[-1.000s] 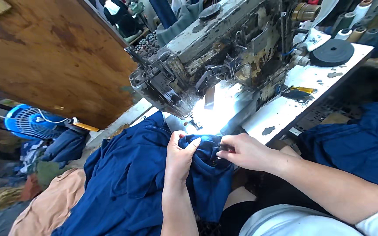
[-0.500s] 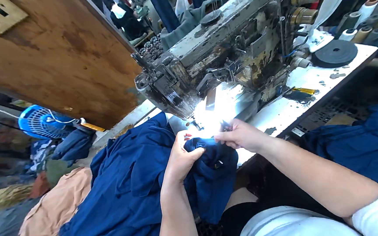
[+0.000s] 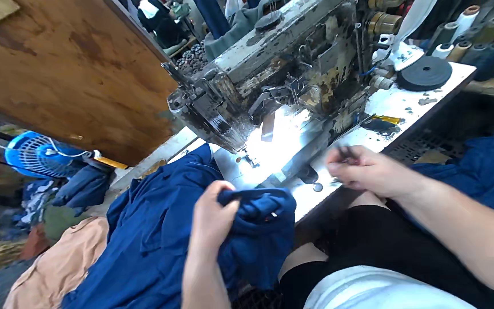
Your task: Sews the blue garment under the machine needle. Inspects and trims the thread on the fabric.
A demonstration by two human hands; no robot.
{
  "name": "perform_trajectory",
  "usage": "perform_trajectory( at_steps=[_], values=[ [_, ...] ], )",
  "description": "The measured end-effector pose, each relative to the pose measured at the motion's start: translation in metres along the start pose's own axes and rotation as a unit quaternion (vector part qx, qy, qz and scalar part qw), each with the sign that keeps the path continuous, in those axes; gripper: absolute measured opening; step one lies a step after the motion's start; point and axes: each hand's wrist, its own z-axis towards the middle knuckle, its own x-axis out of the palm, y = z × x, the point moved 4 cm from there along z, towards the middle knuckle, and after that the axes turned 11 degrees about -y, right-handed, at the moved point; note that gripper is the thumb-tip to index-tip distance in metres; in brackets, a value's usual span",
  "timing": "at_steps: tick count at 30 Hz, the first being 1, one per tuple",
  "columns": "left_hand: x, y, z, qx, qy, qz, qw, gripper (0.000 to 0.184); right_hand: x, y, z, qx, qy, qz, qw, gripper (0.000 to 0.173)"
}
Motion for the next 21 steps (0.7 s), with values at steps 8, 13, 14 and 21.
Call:
perform_trajectory(
  at_steps=[8,13,14,21],
  values=[
    [-0.029,0.012,-0.019,0.024,-0.085,0.069,0.994,0.067,-0.134,-0.028,-0.085,0.082,-0.165,0.019,0.983,0.009],
    [0.057,-0.086,-0.049,-0.054,0.094,-0.248,0.963,0.034,-0.090,0.013,-0.126,0.007,0.093,0.086,0.992,0.017],
    [0.089,-0.093,-0.055,-0.158,0.200,-0.346,0.903,0.045,-0.080,0.019,-0.132,0.000,0.143,0.097,0.985,0.019],
    [0.097,-0.092,-0.069,-0.312,-0.006,-0.649,0.694,0.027,-0.074,-0.065,-0.120,0.068,-0.120,-0.146,0.980,0.017]
  ],
)
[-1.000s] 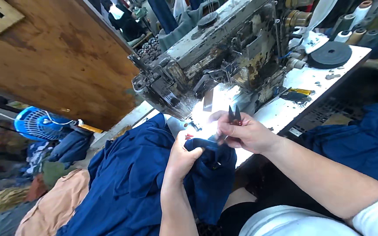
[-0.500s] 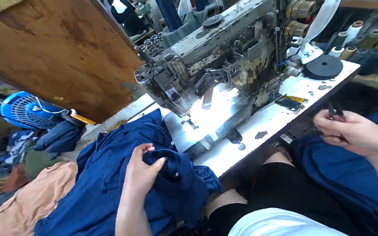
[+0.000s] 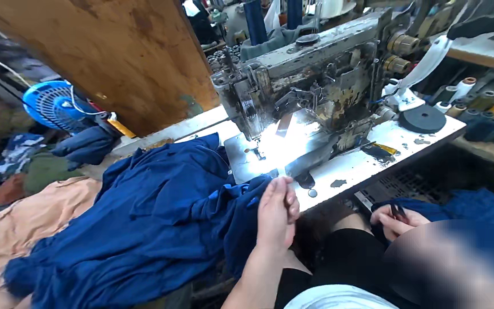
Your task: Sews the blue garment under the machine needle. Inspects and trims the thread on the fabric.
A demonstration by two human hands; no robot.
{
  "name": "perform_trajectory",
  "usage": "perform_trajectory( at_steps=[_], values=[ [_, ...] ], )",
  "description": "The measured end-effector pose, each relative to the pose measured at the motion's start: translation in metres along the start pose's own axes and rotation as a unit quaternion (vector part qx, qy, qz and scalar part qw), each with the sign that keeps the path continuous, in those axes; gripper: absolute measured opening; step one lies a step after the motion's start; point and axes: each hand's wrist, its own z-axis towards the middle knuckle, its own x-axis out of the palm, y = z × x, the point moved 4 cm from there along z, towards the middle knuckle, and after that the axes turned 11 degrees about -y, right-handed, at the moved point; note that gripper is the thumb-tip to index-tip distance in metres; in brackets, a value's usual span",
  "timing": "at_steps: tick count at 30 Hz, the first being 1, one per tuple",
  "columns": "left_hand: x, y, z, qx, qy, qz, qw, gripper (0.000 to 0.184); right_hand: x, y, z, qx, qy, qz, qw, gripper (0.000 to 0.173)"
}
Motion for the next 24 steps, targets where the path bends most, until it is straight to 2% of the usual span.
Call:
perform_trajectory(
  at_steps=[1,2,3,4,5,6,7,8,10,11,13,14,15,17,19,20,21,22,23,24],
  values=[
    [-0.015,-0.006,-0.007,0.061,0.001,0.053,0.997,0.027,-0.003,-0.013,0.011,-0.025,-0.065,-0.141,0.988,0.024],
    [-0.029,-0.009,-0.016,0.123,0.002,0.140,0.982,0.028,-0.004,-0.023,0.021,-0.046,-0.085,-0.225,0.970,0.036],
    [-0.040,-0.007,-0.028,0.187,0.006,0.248,0.950,0.029,-0.002,-0.026,0.029,-0.054,-0.082,-0.259,0.961,0.052],
    [-0.047,0.001,-0.042,0.246,0.019,0.364,0.898,0.030,0.003,-0.023,0.035,-0.063,-0.069,-0.276,0.957,0.065],
    [-0.050,0.013,-0.057,0.292,0.041,0.471,0.832,0.031,0.012,-0.012,0.038,-0.096,-0.056,-0.280,0.953,0.067],
    [-0.050,0.026,-0.069,0.342,0.066,0.546,0.762,0.029,0.024,0.005,0.041,-0.163,-0.051,-0.280,0.945,0.061],
    [-0.049,0.040,-0.076,0.390,0.087,0.581,0.709,0.027,0.041,0.023,0.044,-0.263,-0.055,-0.275,0.923,0.051],
    [-0.049,0.052,-0.079,0.424,0.104,0.591,0.678,0.026,0.059,0.041,0.046,-0.368,-0.055,-0.270,0.888,0.042],
    [-0.046,0.061,-0.078,0.446,0.117,0.582,0.670,0.027,0.096,0.068,0.052,-0.533,-0.024,-0.270,0.801,0.029],
    [-0.044,0.060,-0.078,0.450,0.114,0.573,0.676,0.027,0.112,0.077,0.054,-0.585,0.005,-0.276,0.762,0.027],
    [-0.039,0.053,-0.078,0.461,0.113,0.545,0.691,0.028,0.136,0.088,0.059,-0.638,0.065,-0.288,0.711,0.027],
    [-0.037,0.050,-0.079,0.468,0.125,0.529,0.697,0.028,0.144,0.091,0.063,-0.646,0.085,-0.293,0.700,0.028],
    [-0.035,0.051,-0.080,0.476,0.148,0.522,0.692,0.026,0.148,0.092,0.066,-0.645,0.097,-0.294,0.699,0.028],
    [-0.034,0.063,-0.082,0.468,0.231,0.554,0.648,0.019,0.147,0.092,0.073,-0.605,0.096,-0.310,0.727,0.031],
    [-0.035,0.081,-0.083,0.403,0.317,0.639,0.573,0.019,0.136,0.086,0.082,-0.513,0.065,-0.332,0.789,0.033],
    [-0.034,0.082,-0.081,0.362,0.332,0.676,0.549,0.029,0.128,0.082,0.087,-0.457,0.047,-0.339,0.821,0.035],
    [-0.030,0.072,-0.076,0.355,0.316,0.683,0.554,0.034,0.120,0.076,0.090,-0.401,0.033,-0.340,0.850,0.042],
    [-0.027,0.053,-0.067,0.380,0.265,0.673,0.576,0.027,0.111,0.070,0.093,-0.344,0.026,-0.338,0.875,0.054],
    [-0.025,0.030,-0.053,0.428,0.180,0.656,0.595,0.019,0.105,0.066,0.094,-0.286,0.029,-0.343,0.894,0.068],
    [-0.027,0.007,-0.036,0.469,0.086,0.640,0.603,0.017,0.101,0.063,0.093,-0.227,0.047,-0.350,0.908,0.071]
  ],
)
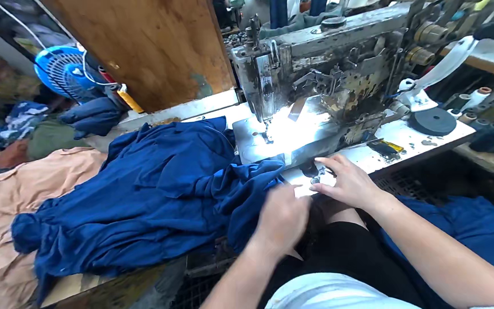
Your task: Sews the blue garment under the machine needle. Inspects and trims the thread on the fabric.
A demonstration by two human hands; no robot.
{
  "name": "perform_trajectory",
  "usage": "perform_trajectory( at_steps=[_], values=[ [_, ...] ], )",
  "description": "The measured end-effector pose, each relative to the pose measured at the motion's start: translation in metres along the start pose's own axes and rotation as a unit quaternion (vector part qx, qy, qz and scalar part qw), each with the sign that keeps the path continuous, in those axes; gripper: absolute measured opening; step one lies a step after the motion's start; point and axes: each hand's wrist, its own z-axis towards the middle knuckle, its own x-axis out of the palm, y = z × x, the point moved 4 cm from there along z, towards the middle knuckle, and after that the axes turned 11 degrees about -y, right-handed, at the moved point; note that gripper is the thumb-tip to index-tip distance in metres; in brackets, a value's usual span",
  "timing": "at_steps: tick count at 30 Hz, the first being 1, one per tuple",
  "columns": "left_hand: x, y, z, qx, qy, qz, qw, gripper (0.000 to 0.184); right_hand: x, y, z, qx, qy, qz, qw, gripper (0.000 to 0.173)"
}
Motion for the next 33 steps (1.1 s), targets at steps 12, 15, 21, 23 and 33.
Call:
perform_trajectory(
  at_steps=[12,15,21,23,33],
  values=[
    [-0.083,0.071,0.027,-0.113,-0.217,-0.161,0.956,0.015,-0.027,0.073,-0.010,-0.137,-0.166,0.271,0.938,0.030],
    [-0.091,0.053,0.032,-0.114,-0.221,-0.216,0.944,0.007,0.000,0.118,0.009,-0.189,-0.117,0.213,0.951,0.040],
    [-0.121,0.103,0.022,-0.291,-0.032,-0.270,0.917,0.017,0.012,0.100,0.024,0.058,0.199,0.374,0.904,0.017],
    [-0.110,0.114,0.024,-0.353,-0.019,-0.273,0.895,0.011,0.021,0.088,0.022,0.151,0.223,0.407,0.873,0.016],
    [-0.030,0.128,0.113,-0.112,-0.127,0.044,0.985,0.022,0.024,0.043,0.050,0.208,0.136,0.430,0.868,0.020]
  ],
)
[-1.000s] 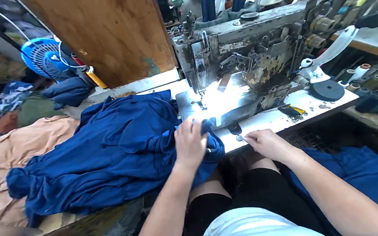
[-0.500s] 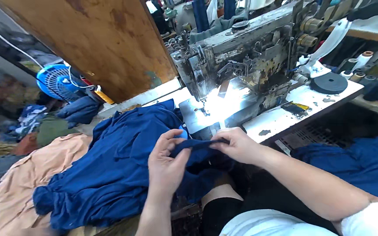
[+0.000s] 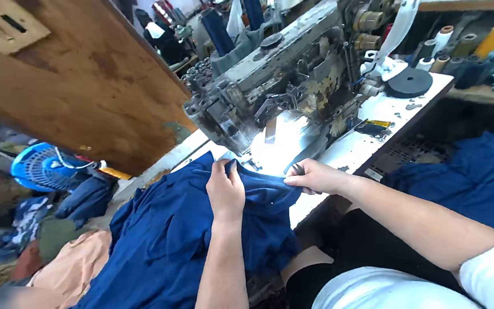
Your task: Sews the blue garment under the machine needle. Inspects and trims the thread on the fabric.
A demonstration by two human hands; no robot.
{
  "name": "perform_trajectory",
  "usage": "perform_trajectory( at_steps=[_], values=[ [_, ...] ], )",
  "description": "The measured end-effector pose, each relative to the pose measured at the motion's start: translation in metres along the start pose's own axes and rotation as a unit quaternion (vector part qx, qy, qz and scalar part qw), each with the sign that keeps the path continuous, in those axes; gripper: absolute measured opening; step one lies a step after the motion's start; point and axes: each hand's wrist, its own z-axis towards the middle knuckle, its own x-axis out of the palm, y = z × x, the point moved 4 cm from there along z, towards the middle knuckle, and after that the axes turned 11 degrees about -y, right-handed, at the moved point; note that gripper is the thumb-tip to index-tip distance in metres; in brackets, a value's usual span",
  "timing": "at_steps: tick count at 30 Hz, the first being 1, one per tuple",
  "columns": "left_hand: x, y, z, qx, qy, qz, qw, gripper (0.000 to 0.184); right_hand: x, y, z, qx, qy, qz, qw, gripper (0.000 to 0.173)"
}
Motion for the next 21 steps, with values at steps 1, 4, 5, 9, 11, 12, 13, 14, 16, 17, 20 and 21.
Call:
perform_trajectory(
  at_steps=[1,4,5,9,11,12,13,14,16,17,20,21],
  values=[
    [0.011,0.003,0.002,0.051,0.010,0.026,0.998,0.022,-0.003,-0.003,0.003,0.005,-0.005,-0.012,1.000,0.021],
    [0.027,0.011,0.004,0.075,0.030,0.017,0.997,0.021,-0.009,-0.014,0.010,0.021,-0.005,-0.013,1.000,0.021],
    [0.028,0.012,0.004,0.069,0.029,0.009,0.997,0.020,-0.009,-0.018,0.012,0.018,-0.003,-0.009,1.000,0.021],
    [0.028,0.013,0.003,0.044,0.039,0.019,0.998,0.021,-0.004,-0.018,0.013,-0.099,-0.055,-0.114,0.987,0.025],
    [0.028,0.012,0.003,0.045,0.042,0.022,0.998,0.023,0.002,-0.011,0.007,-0.251,-0.153,-0.226,0.929,0.026],
    [0.028,0.012,0.003,0.047,0.042,0.021,0.998,0.023,0.006,-0.008,0.004,-0.339,-0.201,-0.266,0.879,0.026],
    [0.028,0.011,0.003,0.049,0.041,0.020,0.998,0.023,0.010,-0.004,0.002,-0.401,-0.228,-0.289,0.839,0.028],
    [0.028,0.012,0.003,0.050,0.040,0.017,0.998,0.023,0.015,0.000,0.002,-0.433,-0.231,-0.306,0.816,0.031],
    [0.028,0.012,0.002,0.045,0.036,0.012,0.998,0.022,0.029,0.007,0.008,-0.432,-0.202,-0.347,0.808,0.033],
    [0.028,0.013,0.002,0.047,0.033,0.013,0.998,0.022,0.037,0.008,0.011,-0.419,-0.189,-0.368,0.808,0.027],
    [0.027,0.013,0.002,0.055,0.020,0.008,0.998,0.018,0.047,0.011,0.016,-0.408,-0.199,-0.378,0.807,0.016],
    [0.027,0.014,0.001,0.055,0.016,0.006,0.998,0.018,0.043,0.012,0.016,-0.401,-0.195,-0.353,0.823,0.018]
  ],
)
